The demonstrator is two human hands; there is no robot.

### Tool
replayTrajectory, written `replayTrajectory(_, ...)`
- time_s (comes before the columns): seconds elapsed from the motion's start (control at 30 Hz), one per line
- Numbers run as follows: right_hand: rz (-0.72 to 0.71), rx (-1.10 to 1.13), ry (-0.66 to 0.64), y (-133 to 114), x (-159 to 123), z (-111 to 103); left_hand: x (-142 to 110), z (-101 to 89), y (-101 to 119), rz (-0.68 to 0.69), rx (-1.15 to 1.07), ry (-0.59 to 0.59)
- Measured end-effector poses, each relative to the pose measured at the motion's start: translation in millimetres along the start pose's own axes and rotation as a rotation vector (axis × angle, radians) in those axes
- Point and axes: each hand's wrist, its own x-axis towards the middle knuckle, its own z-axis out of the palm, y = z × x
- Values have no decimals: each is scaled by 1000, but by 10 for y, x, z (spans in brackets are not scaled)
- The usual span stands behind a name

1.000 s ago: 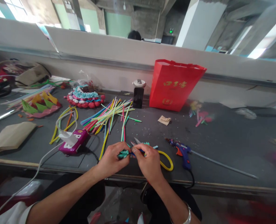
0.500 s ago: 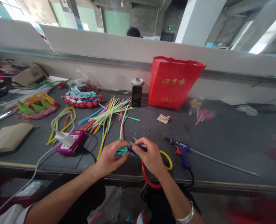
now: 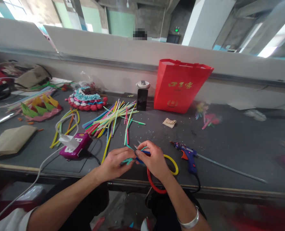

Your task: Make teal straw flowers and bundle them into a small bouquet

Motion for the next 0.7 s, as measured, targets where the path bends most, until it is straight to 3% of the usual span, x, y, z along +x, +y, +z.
replayTrajectory(0.3,28,6,2,18,29,-12,-51,52,-50,25,218,-36)
replayTrajectory(0.4,-23,-84,148,44,23,-6,-29,50,-43,-60,187,-3)
replayTrajectory(0.5,-185,-274,428,46,-35,-3,14,24,-64,-264,61,125)
replayTrajectory(0.57,-310,-372,511,41,-95,22,42,7,-87,-482,-104,235)
replayTrajectory(0.63,-414,-434,448,47,-145,82,64,5,-106,-674,-347,335)
replayTrajectory(0.7,-488,-508,332,72,-161,171,79,23,-113,-780,-601,421)
